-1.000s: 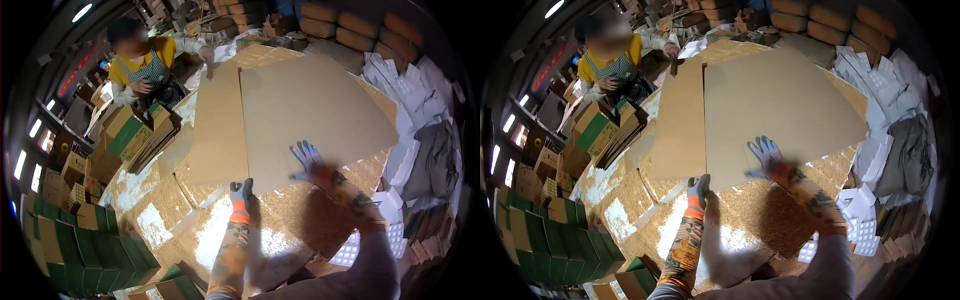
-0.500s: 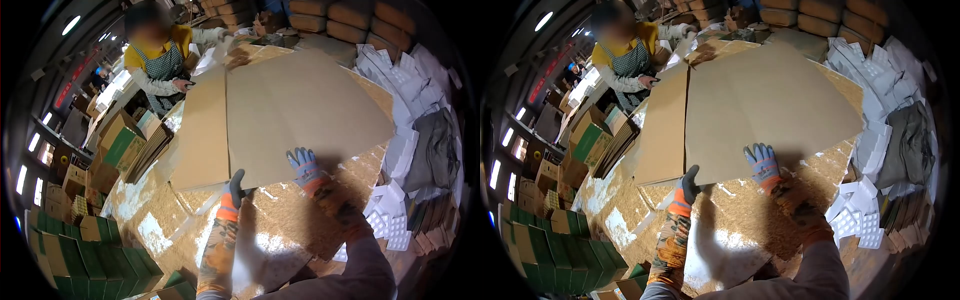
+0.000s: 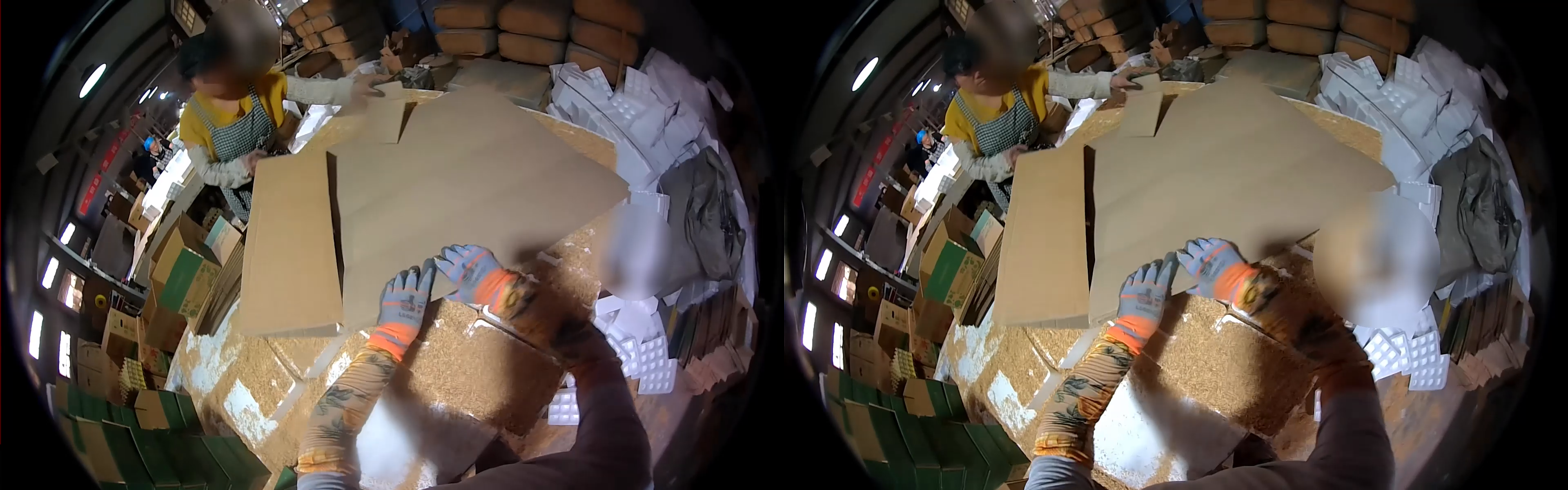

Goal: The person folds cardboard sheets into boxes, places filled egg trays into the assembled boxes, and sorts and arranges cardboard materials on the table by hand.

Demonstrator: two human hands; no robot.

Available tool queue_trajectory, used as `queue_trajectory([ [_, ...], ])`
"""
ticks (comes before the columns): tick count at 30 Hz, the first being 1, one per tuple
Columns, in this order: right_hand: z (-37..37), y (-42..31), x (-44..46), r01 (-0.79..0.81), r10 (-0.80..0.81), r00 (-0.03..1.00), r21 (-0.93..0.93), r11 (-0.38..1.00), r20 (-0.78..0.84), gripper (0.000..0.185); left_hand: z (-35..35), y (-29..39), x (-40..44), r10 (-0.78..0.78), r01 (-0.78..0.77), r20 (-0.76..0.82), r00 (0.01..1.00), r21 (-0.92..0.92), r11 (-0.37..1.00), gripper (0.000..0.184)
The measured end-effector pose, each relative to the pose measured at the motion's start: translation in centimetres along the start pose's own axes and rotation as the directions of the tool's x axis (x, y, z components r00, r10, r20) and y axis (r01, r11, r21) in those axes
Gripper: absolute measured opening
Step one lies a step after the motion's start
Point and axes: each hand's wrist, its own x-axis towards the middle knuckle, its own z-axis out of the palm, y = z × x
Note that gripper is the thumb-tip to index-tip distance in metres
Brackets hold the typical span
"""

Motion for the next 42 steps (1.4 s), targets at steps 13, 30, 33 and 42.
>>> queue_trajectory([
  [13, 5.5, 12.6, 2.2, -0.387, 0.359, 0.856, 0.0, 0.922, 0.371, 0.081, 1.3, -0.8, 4.0, 0.027, -0.099, 0.383, 0.924, 0.17, 0.98, 0.059],
  [30, -3.5, 15.7, 16.3, 0.083, -0.075, 0.997, 0.532, 0.843, -0.036, 0.059, -0.1, -19.8, 20.6, 0.093, 0.317, 0.586, 0.805, -0.557, 0.768, 0.062],
  [33, -2.5, 12.6, 18.5, -0.091, 0.087, 0.981, 0.017, 0.996, 0.175, 0.065, 0.0, -18.9, 22.5, -0.07, 0.377, 0.702, 0.709, -0.293, 0.879, 0.06],
  [42, -2.9, 15.1, 18.7, 0.218, -0.211, 0.975, -0.117, 0.969, 0.068, 0.09, -1.5, -13.7, 16.7, -0.087, 0.138, 0.414, 0.906, -0.096, 0.986, 0.075],
])
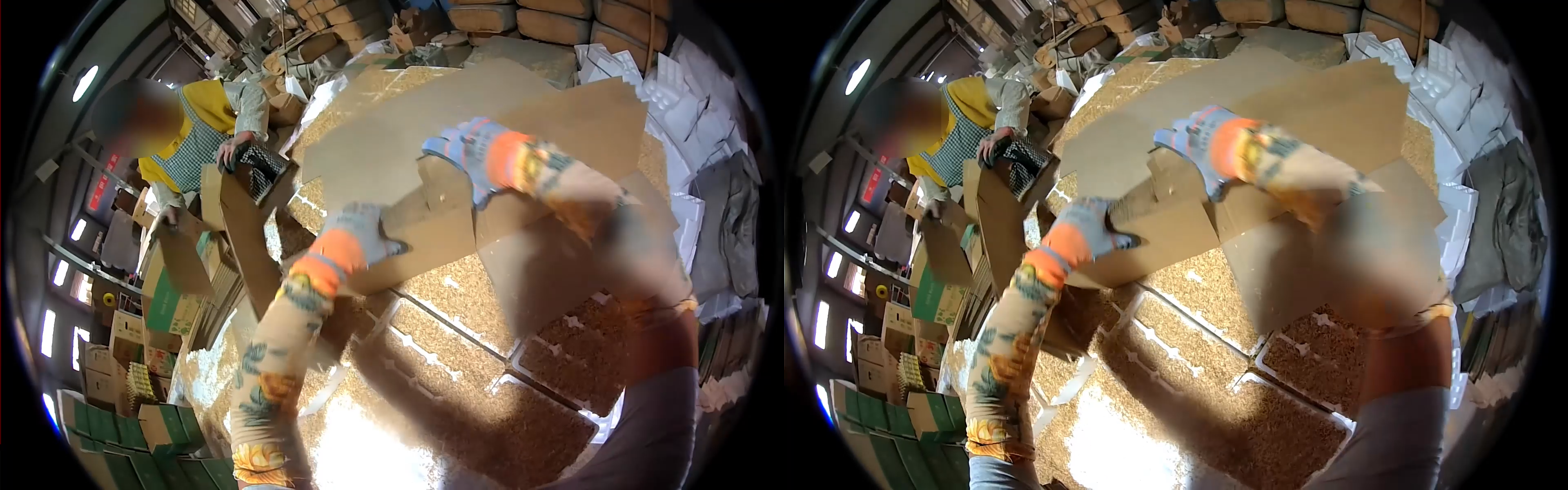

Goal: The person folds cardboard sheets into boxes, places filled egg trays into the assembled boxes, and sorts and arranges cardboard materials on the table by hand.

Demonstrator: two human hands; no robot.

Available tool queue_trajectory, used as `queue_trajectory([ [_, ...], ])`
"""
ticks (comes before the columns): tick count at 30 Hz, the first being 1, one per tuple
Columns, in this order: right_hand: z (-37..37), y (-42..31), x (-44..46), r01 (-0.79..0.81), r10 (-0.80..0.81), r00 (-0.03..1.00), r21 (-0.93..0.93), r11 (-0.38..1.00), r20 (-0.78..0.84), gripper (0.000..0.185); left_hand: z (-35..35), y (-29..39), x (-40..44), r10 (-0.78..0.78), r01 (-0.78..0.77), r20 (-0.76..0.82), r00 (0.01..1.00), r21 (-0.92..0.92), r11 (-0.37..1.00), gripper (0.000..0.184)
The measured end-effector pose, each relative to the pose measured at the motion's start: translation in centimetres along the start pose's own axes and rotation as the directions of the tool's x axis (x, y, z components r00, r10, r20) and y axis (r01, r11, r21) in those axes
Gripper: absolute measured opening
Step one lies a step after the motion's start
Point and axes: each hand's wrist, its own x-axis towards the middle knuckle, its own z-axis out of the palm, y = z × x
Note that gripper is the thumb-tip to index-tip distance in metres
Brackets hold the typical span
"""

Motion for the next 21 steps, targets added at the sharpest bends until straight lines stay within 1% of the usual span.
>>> queue_trajectory([
  [1, 0.2, -0.5, -2.3, 0.047, -0.043, 0.998, 0.099, 0.994, -0.04, 0.088, 0.9, 0.3, -1.6, 0.057, -0.056, -0.015, 0.998, 0.06, 0.997, 0.072],
  [2, 0.9, -1.0, -4.9, 0.079, -0.069, 0.996, 0.171, 0.982, -0.063, 0.082, 1.2, 0.4, -2.4, 0.116, -0.112, -0.029, 0.993, 0.122, 0.986, 0.07],
  [3, 2.3, -2.4, -8.2, 0.082, -0.067, 0.995, 0.207, 0.975, -0.08, 0.076, 1.4, -0.2, -2.2, 0.122, -0.119, -0.024, 0.992, 0.111, 0.987, 0.07],
  [6, 9.8, -7.2, -19.2, 0.038, -0.016, 0.994, 0.199, 0.979, -0.112, 0.059, 1.3, -5.0, -1.8, 0.058, -0.053, 0.033, 0.998, -0.145, 0.988, 0.064],
  [7, 12.4, -9.2, -22.8, 0.01, 0.015, 0.992, 0.193, 0.981, -0.125, 0.054, -0.1, -5.6, -1.7, 0.198, -0.168, -0.005, 0.98, -0.547, 0.82, 0.057],
  [8, 13.6, -11.0, -25.3, -0.006, 0.034, 0.989, 0.19, 0.982, -0.143, 0.048, -0.1, -6.4, -1.5, 0.141, -0.141, -0.043, 0.989, -0.547, 0.825, 0.052],
  [10, 13.1, -13.1, -26.6, -0.021, 0.057, 0.979, 0.18, 0.984, -0.198, 0.037, -0.3, -4.6, -1.6, 0.084, -0.022, 0.093, 0.992, -0.528, 0.849, 0.047],
  [11, 11.8, -13.4, -26.3, -0.014, 0.051, 0.97, 0.154, 0.988, -0.237, 0.032, 0.5, -2.5, -2.7, 0.147, -0.153, -0.04, 0.988, -0.305, 0.94, 0.05],
  [12, 8.2, -13.2, -25.0, -0.009, 0.041, 0.956, 0.112, 0.994, -0.29, 0.04, 1.0, -0.1, -3.9, 0.244, -0.254, -0.171, 0.954, -0.037, 0.966, 0.052],
  [13, 7.6, -13.3, -24.8, -0.016, 0.049, 0.954, 0.114, 0.993, -0.296, 0.04, 1.4, 2.9, -5.8, 0.193, -0.175, -0.072, 0.979, 0.201, 0.964, 0.062],
  [14, 7.3, -13.3, -24.8, -0.036, 0.086, 0.956, 0.179, 0.983, -0.279, 0.046, 5.1, 3.3, -8.8, 0.304, -0.19, -0.295, 0.906, 0.359, 0.914, 0.073],
  [15, 7.0, -13.3, -24.8, -0.057, 0.121, 0.958, 0.24, 0.969, -0.261, 0.053, 7.3, 4.1, -11.0, 0.222, -0.17, -0.347, 0.911, 0.174, 0.97, 0.076],
  [16, 7.6, -13.1, -25.1, -0.06, 0.125, 0.955, 0.238, 0.97, -0.268, 0.053, 7.9, 5.9, -12.8, 0.123, -0.098, -0.294, 0.948, 0.1, 0.99, 0.076],
  [17, 8.9, -12.6, -25.2, -0.034, 0.079, 0.96, 0.168, 0.985, -0.269, 0.055, 8.5, 7.2, -14.1, 0.085, -0.069, -0.263, 0.961, 0.067, 0.995, 0.073],
  [18, 7.4, -11.9, -25.2, -0.011, 0.047, 0.955, 0.125, 0.992, -0.293, 0.054, 9.6, 8.2, -14.9, 0.13, -0.136, -0.271, 0.954, -0.004, 0.991, 0.073],
  [19, 5.9, -11.2, -25.2, 0.011, 0.015, 0.948, 0.081, 0.997, -0.317, 0.053, 11.5, 8.5, -15.8, 0.128, -0.14, -0.336, 0.933, -0.013, 0.99, 0.072],
  [20, 1.4, -10.0, -25.5, 0.026, 0.002, 0.93, 0.07, 0.997, -0.367, 0.05, 13.3, 8.6, -16.1, 0.125, -0.146, -0.397, 0.909, -0.023, 0.989, 0.071],
  [21, -1.4, -9.6, -25.7, -0.114, 0.347, 0.882, 0.569, 0.814, -0.319, 0.044, 14.2, 8.7, -16.3, 0.12, -0.141, -0.398, 0.909, -0.022, 0.99, 0.071],
])
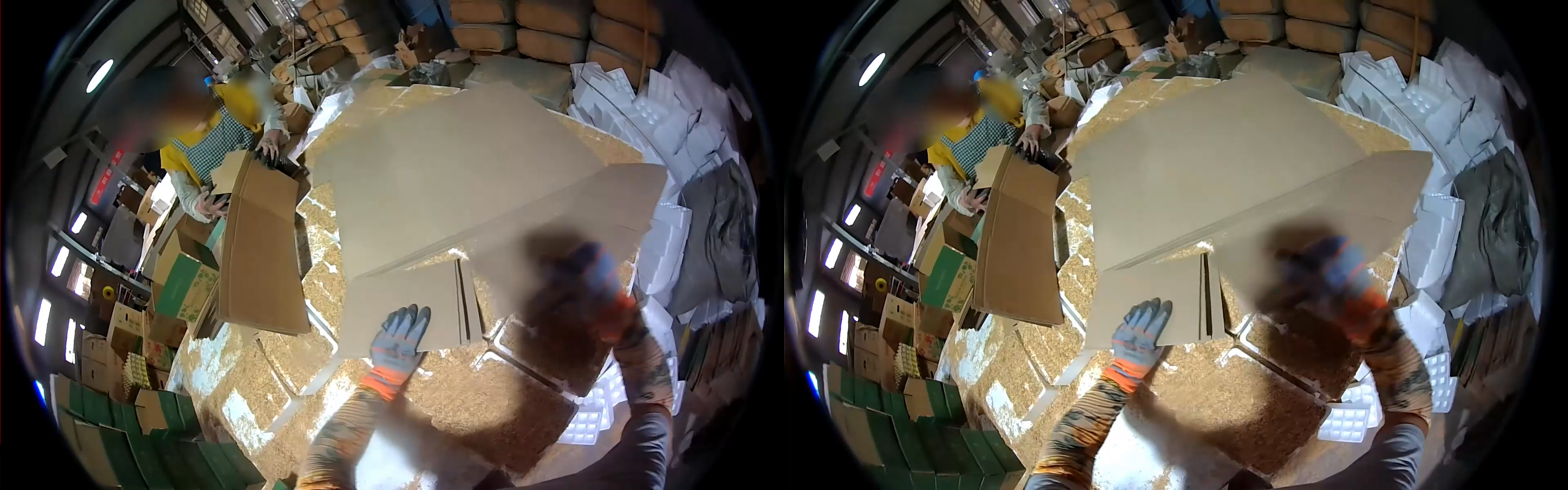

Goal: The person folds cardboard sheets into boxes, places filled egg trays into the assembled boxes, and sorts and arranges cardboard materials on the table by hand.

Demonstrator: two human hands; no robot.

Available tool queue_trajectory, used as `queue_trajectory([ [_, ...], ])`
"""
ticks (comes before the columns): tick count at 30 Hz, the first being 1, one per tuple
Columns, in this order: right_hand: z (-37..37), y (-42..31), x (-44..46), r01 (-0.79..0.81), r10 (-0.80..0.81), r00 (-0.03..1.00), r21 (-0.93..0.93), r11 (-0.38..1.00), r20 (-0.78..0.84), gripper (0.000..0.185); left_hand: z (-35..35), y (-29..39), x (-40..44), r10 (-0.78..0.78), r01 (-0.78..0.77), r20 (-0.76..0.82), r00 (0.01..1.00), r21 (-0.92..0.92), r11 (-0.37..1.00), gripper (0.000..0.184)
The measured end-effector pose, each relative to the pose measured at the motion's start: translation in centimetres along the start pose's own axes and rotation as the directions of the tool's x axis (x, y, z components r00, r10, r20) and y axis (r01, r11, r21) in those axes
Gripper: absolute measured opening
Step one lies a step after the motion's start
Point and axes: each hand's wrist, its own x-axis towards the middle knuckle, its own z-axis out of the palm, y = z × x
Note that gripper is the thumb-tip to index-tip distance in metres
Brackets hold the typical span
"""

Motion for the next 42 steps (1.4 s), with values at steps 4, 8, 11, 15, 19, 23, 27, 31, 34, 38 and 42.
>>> queue_trajectory([
  [4, -5.6, -2.2, 0.8, -0.058, 0.254, 0.712, 0.305, 0.951, -0.655, 0.033, 0.2, -0.2, -1.6, -0.002, -0.001, -0.156, 0.988, -0.023, 1.0, 0.053],
  [8, -8.2, -6.4, 5.2, 0.146, 0.269, 0.518, 0.394, 0.907, -0.812, 0.027, -5.8, -1.3, -3.0, 0.105, -0.115, -0.142, 0.984, -0.058, 0.992, 0.057],
  [11, -13.4, -10.8, 6.0, -0.192, -0.209, 0.614, -0.401, 0.896, -0.761, 0.033, -11.1, 0.5, -3.8, 0.095, -0.098, -0.073, 0.993, -0.038, 0.994, 0.059],
  [15, -13.2, -4.8, 9.3, 0.308, 0.137, 0.482, 0.314, 0.898, -0.865, 0.032, -17.1, 3.4, -2.6, 0.293, -0.297, 0.071, 0.954, 0.06, 0.953, 0.062],
  [19, -13.8, -6.4, 8.3, 0.446, -0.213, 0.858, 0.884, -0.141, -0.467, 0.043, -20.2, 1.4, -3.9, 0.066, -0.077, -0.399, 0.915, -0.011, 0.997, 0.064],
  [23, -10.1, -5.4, 10.5, 0.431, -0.153, 0.88, 0.892, -0.135, -0.449, 0.049, -21.6, -0.2, -4.4, 0.295, -0.297, -0.063, 0.954, -0.354, 0.887, 0.055],
  [27, -7.0, -4.1, 14.0, 0.485, -0.096, 0.871, 0.875, 0.002, -0.482, 0.039, -19.5, 2.3, -8.1, 0.254, -0.247, -0.145, 0.956, -0.866, 0.435, 0.076],
  [31, -5.8, -7.3, 14.6, 0.639, -0.187, 0.768, 0.715, 0.282, -0.612, 0.038, -24.3, 2.1, -10.0, 0.08, 0.043, 0.064, 0.995, -0.972, 0.232, 0.084],
  [34, -4.9, -7.5, 14.6, 0.632, -0.191, 0.756, 0.622, 0.462, -0.626, 0.038, -23.9, -0.7, -10.0, 0.236, -0.042, 0.074, 0.969, -0.891, 0.453, 0.064],
  [38, -4.7, -11.9, 13.3, 0.626, -0.234, 0.756, 0.571, 0.531, -0.611, 0.036, -24.2, 0.5, -11.0, 0.053, 0.14, 0.159, 0.986, -0.956, 0.259, 0.053],
  [42, -6.2, -26.7, 10.1, 0.326, -0.031, 0.945, 0.945, 0.0, -0.326, 0.028, -20.4, 2.5, -12.9, -0.191, 0.203, 0.135, 0.972, -0.891, 0.406, 0.056],
])
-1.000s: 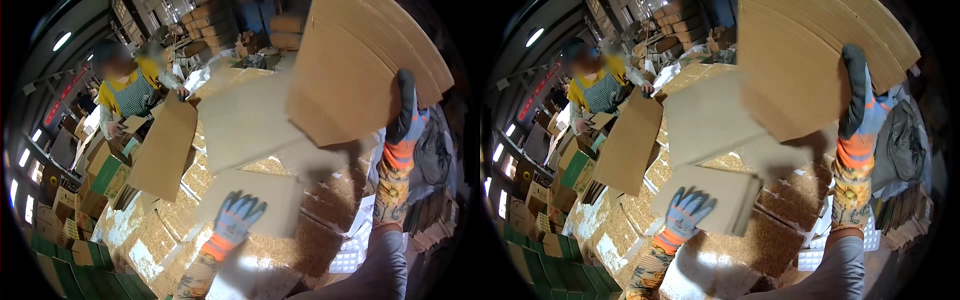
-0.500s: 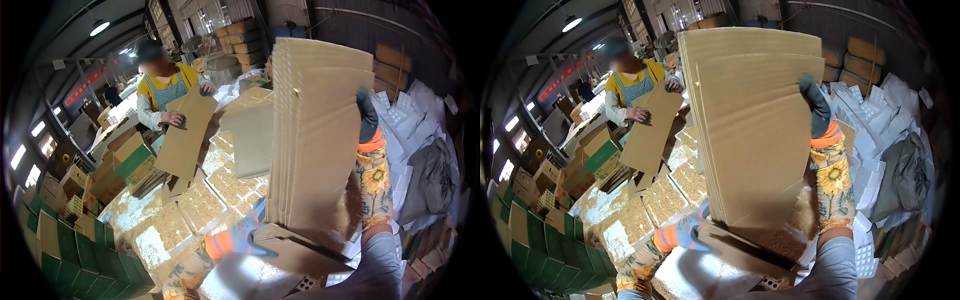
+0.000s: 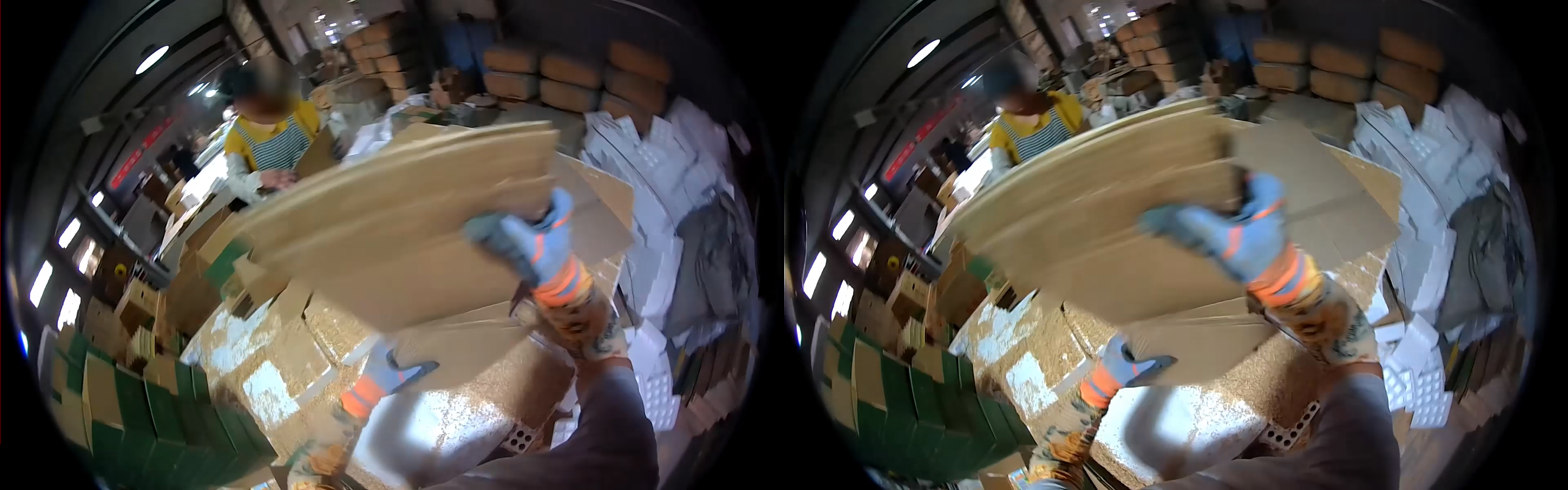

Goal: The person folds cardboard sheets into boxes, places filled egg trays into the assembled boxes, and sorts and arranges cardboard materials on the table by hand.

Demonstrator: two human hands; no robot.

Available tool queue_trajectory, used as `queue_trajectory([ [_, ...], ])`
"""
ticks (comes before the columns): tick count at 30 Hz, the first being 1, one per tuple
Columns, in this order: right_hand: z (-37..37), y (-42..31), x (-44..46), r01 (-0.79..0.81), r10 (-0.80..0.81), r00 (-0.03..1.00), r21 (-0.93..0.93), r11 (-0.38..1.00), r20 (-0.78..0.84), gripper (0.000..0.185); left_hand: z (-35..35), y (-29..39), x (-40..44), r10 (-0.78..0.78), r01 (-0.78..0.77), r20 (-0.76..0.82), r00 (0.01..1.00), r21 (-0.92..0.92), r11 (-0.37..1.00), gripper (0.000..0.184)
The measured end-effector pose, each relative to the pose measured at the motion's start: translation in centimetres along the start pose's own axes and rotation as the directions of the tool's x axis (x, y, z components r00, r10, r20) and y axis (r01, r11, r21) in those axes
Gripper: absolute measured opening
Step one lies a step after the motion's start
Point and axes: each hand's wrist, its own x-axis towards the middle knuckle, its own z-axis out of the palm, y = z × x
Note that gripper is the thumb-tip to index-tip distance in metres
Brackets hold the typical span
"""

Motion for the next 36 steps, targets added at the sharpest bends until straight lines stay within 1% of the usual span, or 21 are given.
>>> queue_trajectory([
  [1, 0.2, -0.3, 0.3, -0.051, 0.046, 0.996, -0.07, 0.996, -0.071, 0.026, 0.5, -0.2, -0.5, -0.065, 0.066, -0.028, 0.997, 0.048, 0.997, 0.061],
  [2, 0.4, -0.7, 0.6, -0.111, 0.093, 0.986, -0.131, 0.985, -0.142, 0.024, 1.1, 0.5, -1.1, 0.053, -0.044, -0.122, 0.991, 0.072, 0.996, 0.057],
  [3, -1.7, -0.4, 2.2, -0.205, 0.178, 0.955, -0.095, 0.974, -0.235, 0.026, 1.1, 1.5, -1.7, 0.223, -0.196, -0.053, 0.973, 0.315, 0.928, 0.051],
  [4, -5.3, 0.6, 2.7, -0.575, 0.622, 0.783, 0.369, 0.73, -0.009, 0.034, 1.2, 2.8, -2.2, 0.386, -0.337, 0.018, 0.922, 0.527, 0.78, 0.046],
  [5, -8.2, 2.9, 1.5, -0.599, 0.677, 0.736, 0.453, 0.66, -0.014, 0.034, 0.3, 2.9, -2.7, 0.467, -0.437, 0.149, 0.871, 0.67, 0.601, 0.046],
  [9, -14.7, 11.7, -7.1, -0.42, 0.626, 0.733, 0.547, 0.724, -0.266, 0.033, -2.0, 0.6, -4.1, 0.177, -0.402, 0.364, 0.914, 0.768, 0.498, 0.047],
  [13, -16.4, 15.2, -9.6, -0.311, 0.581, 0.745, 0.599, 0.738, -0.328, 0.031, -2.5, 1.0, -3.5, 0.2, -0.451, 0.43, 0.88, 0.627, 0.635, 0.05],
  [15, -17.0, 15.7, -9.5, -0.278, 0.554, 0.756, 0.594, 0.755, -0.35, 0.031, -0.3, -0.2, -4.2, 0.23, -0.179, -0.021, 0.973, 0.56, 0.809, 0.048],
  [16, -17.2, 15.9, -9.3, -0.251, 0.532, 0.763, 0.59, 0.767, -0.367, 0.031, 0.4, -1.3, -3.8, 0.248, -0.156, -0.054, 0.967, 0.643, 0.75, 0.048],
  [17, -17.4, 16.1, -9.3, -0.21, 0.496, 0.766, 0.57, 0.795, -0.409, 0.031, 0.3, -2.8, -4.0, 0.375, -0.164, -0.06, 0.925, 0.827, 0.537, 0.053],
  [18, -17.5, 16.3, -9.2, -0.17, 0.449, 0.759, 0.522, 0.835, -0.471, 0.03, -0.3, -4.0, -4.3, 0.313, -0.175, 0.021, 0.95, 0.864, 0.472, 0.053],
  [20, -17.0, 15.9, -9.1, -0.242, 0.219, 0.68, 0.067, 0.968, -0.7, 0.045, -2.0, -3.8, -4.4, 0.253, -0.165, 0.062, 0.965, 0.898, 0.408, 0.053],
  [22, -18.7, 13.1, -9.0, -0.316, 0.03, 0.909, -0.638, 0.702, -0.416, 0.069, -4.0, -0.7, -3.7, -0.131, -0.048, 0.158, 0.979, 0.798, 0.601, 0.05],
  [24, -15.3, 8.0, -7.2, -0.099, 0.116, 0.99, -0.973, 0.208, -0.076, 0.092, -5.1, 0.2, -3.4, -0.197, -0.186, 0.269, 0.943, 0.915, 0.359, 0.035],
  [26, -9.0, 6.0, -6.2, 0.314, 0.444, 0.868, -0.938, -0.145, 0.222, 0.116, -4.5, 0.3, -1.9, -0.285, -0.394, 0.425, 0.859, 0.905, 0.162, 0.018],
  [28, -4.5, 10.1, -9.3, 0.698, 0.725, 0.614, -0.643, -0.314, 0.312, 0.104, -3.7, 1.8, -0.4, -0.255, -0.415, 0.452, 0.855, 0.891, 0.185, 0.017],
  [30, -3.9, 11.6, -9.1, 0.663, 0.613, 0.689, -0.679, -0.316, 0.386, 0.071, -2.6, 1.8, 0.0, -0.194, -0.496, 0.5, 0.844, 0.865, 0.071, 0.017],
  [31, -3.8, 11.3, -8.4, 0.661, 0.616, 0.691, -0.674, -0.329, 0.377, 0.071, -2.4, 2.0, -0.2, -0.181, -0.504, 0.508, 0.842, 0.861, 0.071, 0.017],
  [33, -3.5, 11.1, -6.6, 0.611, 0.874, 0.408, -0.79, -0.045, 0.265, 0.042, -2.7, 2.8, -0.7, -0.101, -0.527, 0.521, 0.848, 0.849, -0.04, 0.019],
  [34, -4.0, 11.1, -7.3, 0.722, 0.701, 0.464, -0.69, 0.055, 0.542, 0.015, -3.7, 2.6, -1.1, -0.06, -0.613, 0.611, 0.79, 0.787, -0.069, 0.022],
  [36, -2.6, 9.4, -8.9, 0.746, 0.614, 0.502, -0.664, 0.05, 0.61, 0.012, -5.4, 4.1, -2.1, 0.049, -0.657, 0.656, 0.753, 0.754, -0.001, 0.022],
])
